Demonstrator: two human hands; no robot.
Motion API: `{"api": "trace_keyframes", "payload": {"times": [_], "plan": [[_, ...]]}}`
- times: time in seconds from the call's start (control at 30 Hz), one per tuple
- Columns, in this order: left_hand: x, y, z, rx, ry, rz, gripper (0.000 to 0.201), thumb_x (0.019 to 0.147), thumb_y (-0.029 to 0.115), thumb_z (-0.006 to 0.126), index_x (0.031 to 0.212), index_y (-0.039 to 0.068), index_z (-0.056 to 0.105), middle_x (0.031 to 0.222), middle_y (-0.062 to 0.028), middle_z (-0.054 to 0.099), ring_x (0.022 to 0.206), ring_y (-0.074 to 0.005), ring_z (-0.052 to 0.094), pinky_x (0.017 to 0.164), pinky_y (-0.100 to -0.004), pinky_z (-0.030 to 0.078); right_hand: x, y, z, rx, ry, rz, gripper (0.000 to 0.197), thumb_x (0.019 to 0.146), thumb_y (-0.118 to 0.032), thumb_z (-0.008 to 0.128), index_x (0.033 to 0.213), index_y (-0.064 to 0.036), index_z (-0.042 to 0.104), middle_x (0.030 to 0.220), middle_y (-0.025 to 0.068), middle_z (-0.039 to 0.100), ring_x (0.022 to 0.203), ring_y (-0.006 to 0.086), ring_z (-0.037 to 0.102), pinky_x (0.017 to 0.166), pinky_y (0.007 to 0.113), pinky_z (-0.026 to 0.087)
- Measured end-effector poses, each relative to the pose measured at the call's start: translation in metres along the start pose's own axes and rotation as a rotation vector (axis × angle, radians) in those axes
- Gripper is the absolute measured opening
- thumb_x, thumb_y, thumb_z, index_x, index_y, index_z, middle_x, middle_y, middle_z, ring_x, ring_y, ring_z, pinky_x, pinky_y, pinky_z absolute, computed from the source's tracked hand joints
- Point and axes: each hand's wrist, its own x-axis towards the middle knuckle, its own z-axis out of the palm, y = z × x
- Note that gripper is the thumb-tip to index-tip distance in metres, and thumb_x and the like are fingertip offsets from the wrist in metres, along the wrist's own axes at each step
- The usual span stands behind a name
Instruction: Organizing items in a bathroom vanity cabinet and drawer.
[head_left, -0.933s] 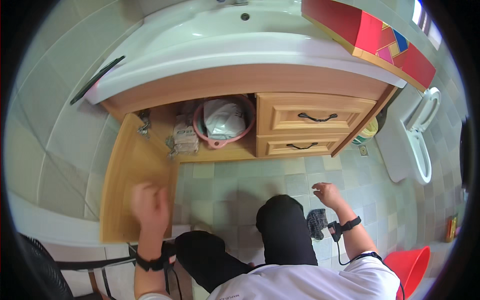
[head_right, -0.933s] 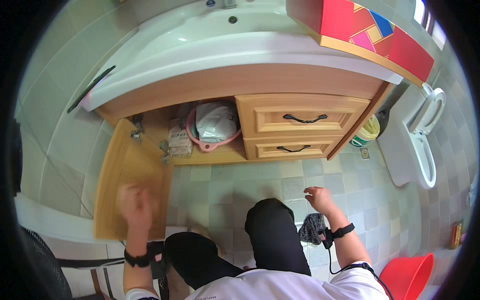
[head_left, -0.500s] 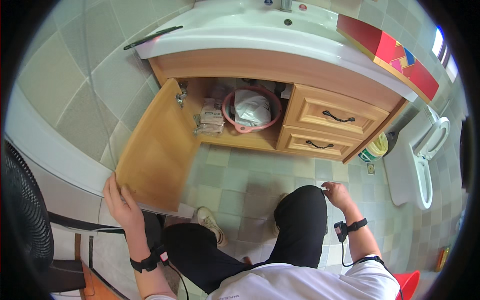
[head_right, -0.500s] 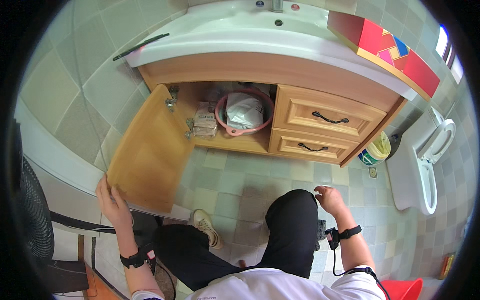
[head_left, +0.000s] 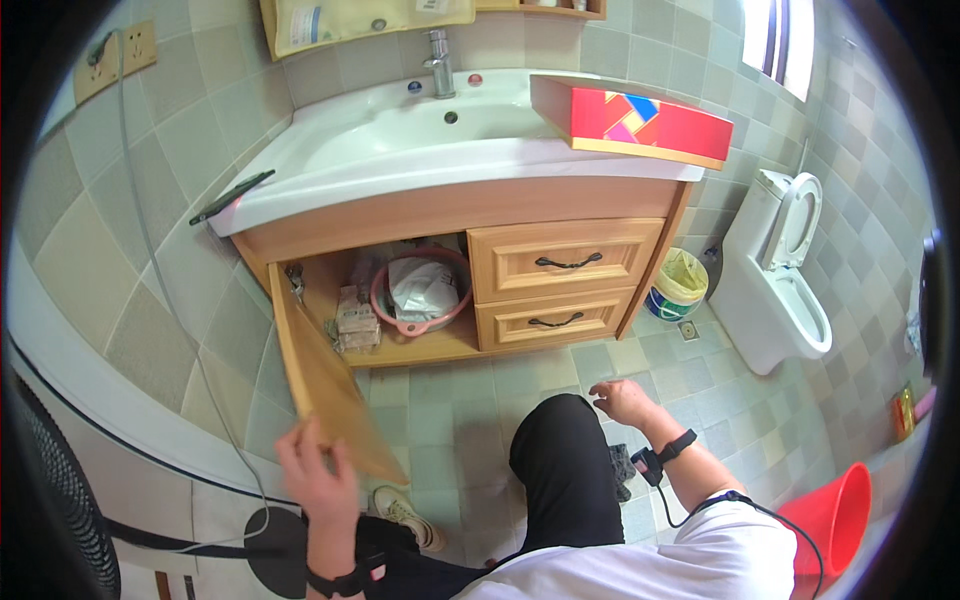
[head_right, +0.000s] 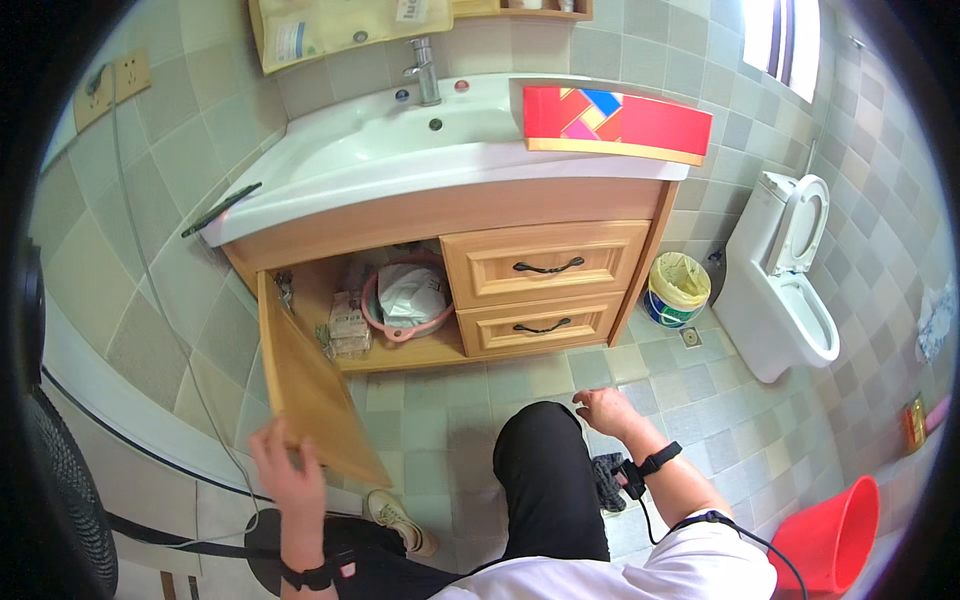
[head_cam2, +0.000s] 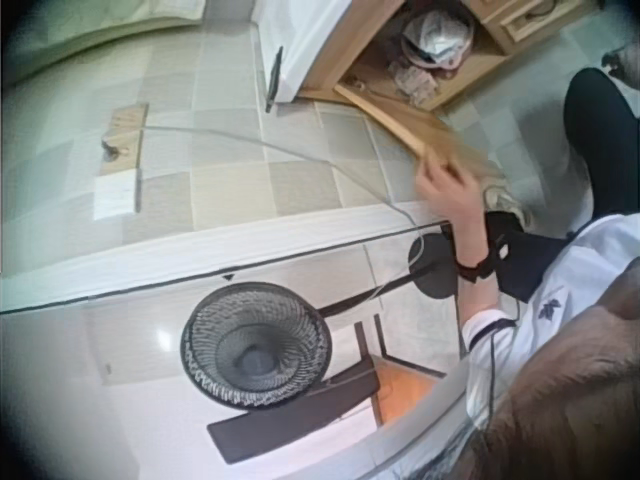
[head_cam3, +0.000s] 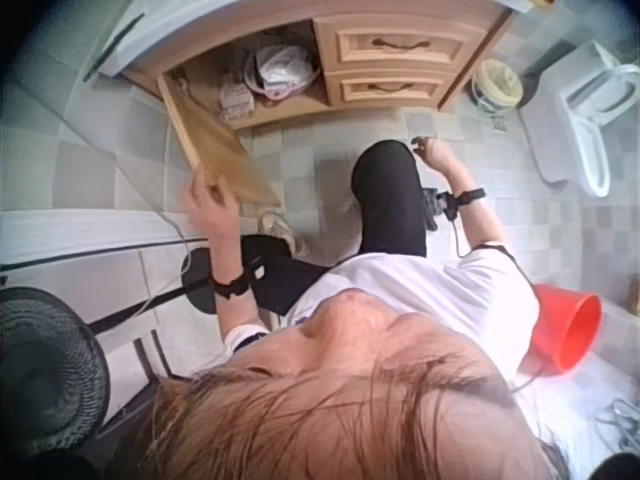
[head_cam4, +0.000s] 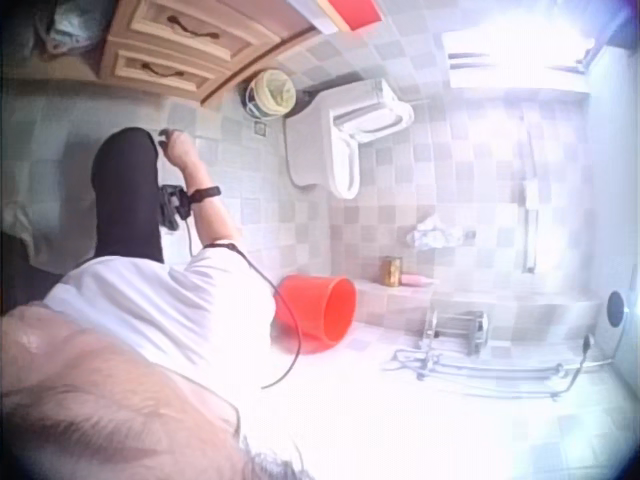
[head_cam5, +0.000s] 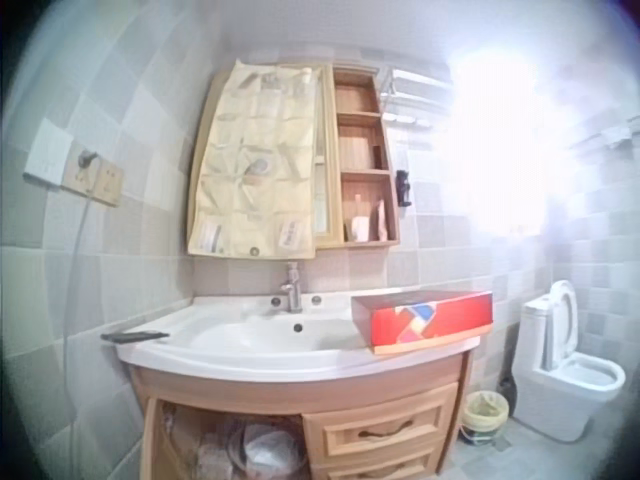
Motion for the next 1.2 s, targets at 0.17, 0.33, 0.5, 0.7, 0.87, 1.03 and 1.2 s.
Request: {"api": "trace_keyframes", "payload": {"times": [0.17,0.33,0.5,0.7,0.87,1.03,1.2], "plan": [[0.039,0.049,0.039,0.060,-0.035,0.209,0.035,0.078,0.005,0.068,0.111,-0.001,0.057,0.109,-0.0192,0.053,0.103,-0.0395,0.054,0.085,-0.0455,0.047,-0.011,0.004,-0.015,0.009,0.060,-0.032,0.023,0.085,-0.024,0.066,0.105,-0.0121,0.068,0.088,0.0119,0.071,0.085,0.0339,0.067,0.077,0.043,0.054],[0.042,0.036,0.052,0.004,-0.037,0.270,0.029,0.073,0.001,0.062,0.100,-0.004,0.053,0.118,-0.0230,0.055,0.114,-0.0432,0.052,0.094,-0.0466,0.046,-0.015,-0.015,-0.085,0.309,0.361,0.059,0.022,0.084,-0.013,0.069,0.105,-0.0065,0.069,0.080,0.0149,0.069,0.074,0.0267,0.068,0.069,0.035,0.054],[0.019,-0.009,0.009,0.004,0.037,0.231,0.023,0.076,0.000,0.057,0.098,-0.004,0.055,0.117,-0.0224,0.059,0.113,-0.0447,0.055,0.093,-0.0497,0.047,0.009,-0.020,-0.232,0.870,0.912,-0.076,0.026,0.095,-0.023,0.059,0.106,-0.0002,0.063,0.079,0.0036,0.059,0.066,0.0110,0.056,0.058,0.026,0.045],[-0.001,-0.090,-0.050,0.466,0.181,0.200,0.032,0.080,-0.002,0.055,0.113,-0.002,0.058,0.128,-0.0203,0.056,0.124,-0.0427,0.047,0.103,-0.0527,0.037,0.047,-0.026,-0.378,1.108,1.050,0.000,0.067,0.084,-0.057,0.065,0.122,-0.0030,0.056,0.111,0.0083,0.053,0.095,0.0182,0.055,0.081,0.034,0.049],[0.003,-0.110,-0.074,0.770,0.050,0.077,0.046,0.082,0.006,0.059,0.127,-0.001,0.053,0.147,-0.0189,0.041,0.137,-0.0415,0.034,0.112,-0.0555,0.023,0.069,-0.055,-0.414,0.876,0.909,0.252,0.068,0.085,-0.057,0.065,0.122,-0.0016,0.056,0.113,0.0115,0.056,0.096,0.0227,0.056,0.081,0.038,0.050],[-0.006,-0.120,-0.071,0.810,0.011,0.080,0.057,0.083,0.009,0.060,0.138,0.002,0.046,0.152,-0.0182,0.034,0.140,-0.0411,0.030,0.114,-0.0584,0.017,0.066,-0.071,-0.408,0.953,0.572,0.270,0.049,0.087,-0.046,0.066,0.115,-0.0071,0.058,0.105,0.0098,0.061,0.087,0.0268,0.063,0.068,0.044,0.058],[-0.012,-0.086,-0.072,0.697,0.148,0.096,0.055,0.086,0.010,0.058,0.139,0.006,0.044,0.153,-0.0209,0.031,0.142,-0.0426,0.026,0.113,-0.0595,0.019,0.066,-0.049,-0.394,1.247,0.520,0.174,0.046,0.088,-0.045,0.064,0.121,-0.0137,0.054,0.112,0.0078,0.060,0.099,0.0283,0.061,0.079,0.049,0.058]]}}
